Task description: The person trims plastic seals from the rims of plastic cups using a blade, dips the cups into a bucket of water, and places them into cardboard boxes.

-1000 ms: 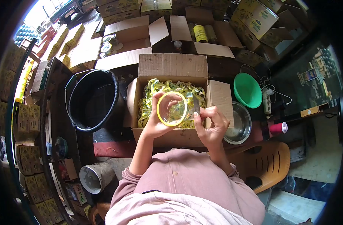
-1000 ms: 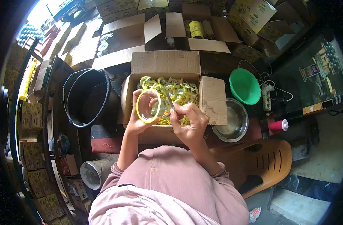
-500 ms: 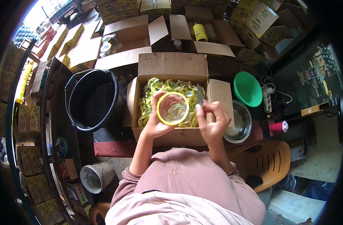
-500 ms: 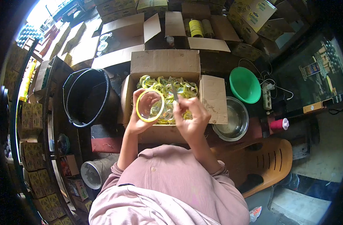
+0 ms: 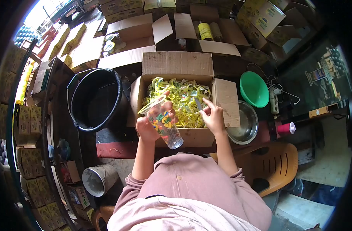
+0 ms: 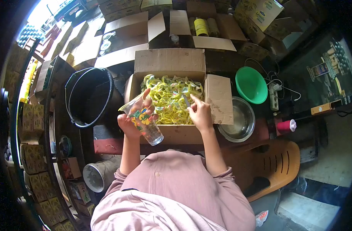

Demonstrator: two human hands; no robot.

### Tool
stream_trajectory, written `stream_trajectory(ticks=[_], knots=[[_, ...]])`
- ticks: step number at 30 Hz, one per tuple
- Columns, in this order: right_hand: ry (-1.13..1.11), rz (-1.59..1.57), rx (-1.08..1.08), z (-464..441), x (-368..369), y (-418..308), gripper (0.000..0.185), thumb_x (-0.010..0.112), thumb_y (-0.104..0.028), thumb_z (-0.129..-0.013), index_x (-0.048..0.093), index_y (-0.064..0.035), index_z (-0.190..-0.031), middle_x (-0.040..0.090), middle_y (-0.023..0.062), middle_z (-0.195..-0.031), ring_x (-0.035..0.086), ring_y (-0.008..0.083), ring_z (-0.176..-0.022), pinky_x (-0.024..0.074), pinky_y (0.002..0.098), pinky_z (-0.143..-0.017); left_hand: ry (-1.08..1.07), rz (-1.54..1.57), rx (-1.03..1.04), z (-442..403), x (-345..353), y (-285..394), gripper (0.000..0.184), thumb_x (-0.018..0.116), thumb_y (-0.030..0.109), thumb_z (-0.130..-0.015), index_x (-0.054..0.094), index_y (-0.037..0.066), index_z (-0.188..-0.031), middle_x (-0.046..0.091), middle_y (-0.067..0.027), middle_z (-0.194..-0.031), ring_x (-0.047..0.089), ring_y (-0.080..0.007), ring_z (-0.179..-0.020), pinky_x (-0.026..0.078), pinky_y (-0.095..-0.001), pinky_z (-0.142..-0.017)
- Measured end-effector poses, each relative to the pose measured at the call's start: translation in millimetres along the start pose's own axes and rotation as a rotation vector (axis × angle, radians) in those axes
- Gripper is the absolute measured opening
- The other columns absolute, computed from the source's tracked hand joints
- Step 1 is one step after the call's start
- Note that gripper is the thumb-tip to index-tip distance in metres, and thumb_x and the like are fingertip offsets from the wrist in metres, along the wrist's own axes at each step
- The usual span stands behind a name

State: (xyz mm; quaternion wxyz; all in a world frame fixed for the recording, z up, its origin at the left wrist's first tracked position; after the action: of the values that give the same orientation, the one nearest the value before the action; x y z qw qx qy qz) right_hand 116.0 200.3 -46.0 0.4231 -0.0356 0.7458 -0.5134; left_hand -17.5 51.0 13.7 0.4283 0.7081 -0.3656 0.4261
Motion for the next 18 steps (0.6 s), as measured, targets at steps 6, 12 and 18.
stream_trajectory(ticks=[6, 12, 18], knots=[[0.127, -0.387, 0.117, 14, -15, 21, 0.036, 0.066, -0.001, -0.072, 0.058, 0.0003, -0.107, 0.062, 0.0042, -0.066, 0.058, 0.0072, -0.057, 0.0474, 0.0220, -0.055, -0.127, 0.175, -0.071, 4, 7, -13, 0.105, 0.068, 0.030, -0.059, 0.005, -0.004, -0.136, 0.044, -0.0058, -0.091, 0.049, -0.0143, -0.074, 0.042, -0.0297, -0.063], [0.329, -0.305, -0.021, 35, -57, -24, 0.029, 0.064, 0.000, -0.073, 0.061, -0.0016, -0.101, 0.061, 0.0036, -0.066, 0.057, 0.0073, -0.058, 0.0446, 0.0207, -0.054, -0.262, -0.323, -0.393, 7, 25, -20, 0.113, 0.073, 0.011, -0.055, -0.004, -0.002, -0.137, 0.055, -0.0085, -0.081, 0.054, -0.0136, -0.069, 0.046, -0.0282, -0.065], [0.204, -0.200, -0.237, 44, -77, -80, 0.033, 0.067, -0.001, -0.071, 0.061, -0.0059, -0.103, 0.060, 0.0056, -0.068, 0.056, 0.0087, -0.058, 0.0437, 0.0234, -0.056, -0.406, -0.986, -0.608, 7, 44, -25, 0.110, 0.069, 0.003, -0.060, -0.009, 0.002, -0.138, 0.056, -0.0029, -0.082, 0.052, -0.0095, -0.069, 0.044, -0.0221, -0.073]])
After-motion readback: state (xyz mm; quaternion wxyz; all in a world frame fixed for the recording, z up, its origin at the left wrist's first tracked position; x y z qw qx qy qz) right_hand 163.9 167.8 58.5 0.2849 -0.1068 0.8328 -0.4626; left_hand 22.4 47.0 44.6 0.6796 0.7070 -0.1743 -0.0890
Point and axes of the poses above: each hand's wrist, its own z-axis away from the middle knuckle, its own x-axis out of the palm, y = z × x, the point moved 6 cm from there along -z, towards the middle knuckle
